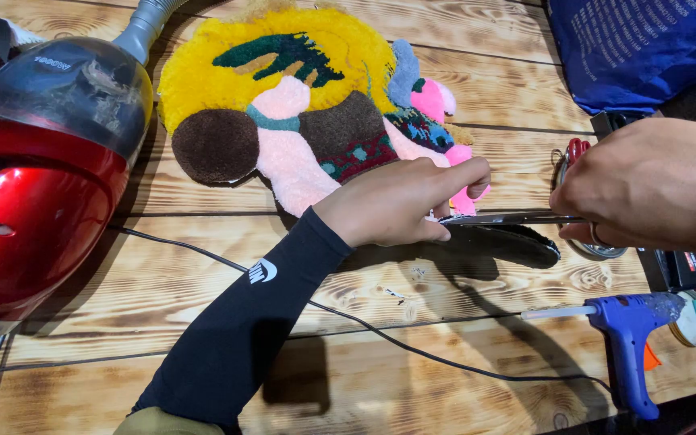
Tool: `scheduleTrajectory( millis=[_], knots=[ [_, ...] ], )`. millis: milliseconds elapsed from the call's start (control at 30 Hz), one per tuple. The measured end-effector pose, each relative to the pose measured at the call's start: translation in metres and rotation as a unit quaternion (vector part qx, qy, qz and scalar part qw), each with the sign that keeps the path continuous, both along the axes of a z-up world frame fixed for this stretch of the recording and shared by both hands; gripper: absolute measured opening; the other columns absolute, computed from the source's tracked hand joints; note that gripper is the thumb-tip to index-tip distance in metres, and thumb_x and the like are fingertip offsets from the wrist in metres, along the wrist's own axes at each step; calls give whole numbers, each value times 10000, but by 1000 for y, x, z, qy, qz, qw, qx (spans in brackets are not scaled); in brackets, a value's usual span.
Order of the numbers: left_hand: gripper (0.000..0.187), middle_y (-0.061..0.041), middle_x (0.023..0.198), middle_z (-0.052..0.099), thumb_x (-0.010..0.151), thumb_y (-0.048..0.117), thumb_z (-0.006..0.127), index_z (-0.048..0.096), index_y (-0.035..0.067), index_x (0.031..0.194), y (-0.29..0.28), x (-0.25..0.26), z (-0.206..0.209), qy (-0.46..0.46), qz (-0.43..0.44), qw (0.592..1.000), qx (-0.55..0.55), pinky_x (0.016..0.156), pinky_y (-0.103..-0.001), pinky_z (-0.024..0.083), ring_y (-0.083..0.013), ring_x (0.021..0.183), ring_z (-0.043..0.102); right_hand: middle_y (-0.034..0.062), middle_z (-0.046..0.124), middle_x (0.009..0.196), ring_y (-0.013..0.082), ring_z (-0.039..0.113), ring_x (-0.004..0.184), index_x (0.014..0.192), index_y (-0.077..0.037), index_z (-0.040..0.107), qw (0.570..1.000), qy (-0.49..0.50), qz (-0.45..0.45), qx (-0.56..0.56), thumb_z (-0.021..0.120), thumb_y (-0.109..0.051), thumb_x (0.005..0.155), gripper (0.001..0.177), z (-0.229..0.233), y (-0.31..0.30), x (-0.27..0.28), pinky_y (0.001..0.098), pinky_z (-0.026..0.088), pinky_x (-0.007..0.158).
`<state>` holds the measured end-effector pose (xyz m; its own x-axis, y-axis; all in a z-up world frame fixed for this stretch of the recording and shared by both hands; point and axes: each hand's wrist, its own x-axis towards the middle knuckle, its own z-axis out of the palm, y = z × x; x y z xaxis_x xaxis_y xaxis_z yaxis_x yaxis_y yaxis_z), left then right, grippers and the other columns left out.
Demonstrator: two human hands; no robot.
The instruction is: The person trims the edges and removes excess backing material from a custom-shaped handmade rug.
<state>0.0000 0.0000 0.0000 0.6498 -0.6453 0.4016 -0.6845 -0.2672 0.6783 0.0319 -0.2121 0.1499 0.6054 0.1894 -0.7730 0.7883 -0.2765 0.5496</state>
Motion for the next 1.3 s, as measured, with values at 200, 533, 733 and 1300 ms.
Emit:
scheduleTrajectory(
  millis=[200, 533, 733, 1300],
  knots=[
    [629, -95, 869, 724, 773, 162, 842, 463, 129, 1273, 0, -1, 1, -1, 1, 1000, 2, 740, -475, 513, -333, 918, 696, -61, 747, 854, 171, 736, 934, 915, -297, 735, 999, 12, -20, 41, 657, -518, 897, 235, -1, -9, 6, 391, 593, 850],
    [628, -104, 866, 718, 771, 151, 841, 450, 114, 1260, 0, -1, 3, -8, -2, 1000, 3, 748, -481, 513, -342, 931, 694, -44, 735, 846, 179, 733, 906, 939, -300, 735, 999, -3, -48, -17, 643, -561, 909, 278, 10, 16, -6, 384, 588, 827],
    [627, -121, 849, 697, 771, 151, 849, 451, 122, 1255, -1, -3, 5, -22, 6, 1000, 5, 737, -493, 503, -359, 909, 690, -38, 747, 837, 189, 743, 891, 912, -290, 746, 997, -15, -70, -13, 656, -584, 898, 307, 14, 30, -14, 387, 593, 821],
    [591, -93, 840, 679, 766, 122, 838, 438, 139, 1200, -2, -7, 8, 9, -5, 1000, 15, 708, -477, 490, -331, 884, 684, -71, 742, 885, 182, 739, 930, 968, -310, 740, 1000, 0, -20, 0, 673, -566, 879, 279, 4, 13, -7, 390, 597, 842]
  ],
)
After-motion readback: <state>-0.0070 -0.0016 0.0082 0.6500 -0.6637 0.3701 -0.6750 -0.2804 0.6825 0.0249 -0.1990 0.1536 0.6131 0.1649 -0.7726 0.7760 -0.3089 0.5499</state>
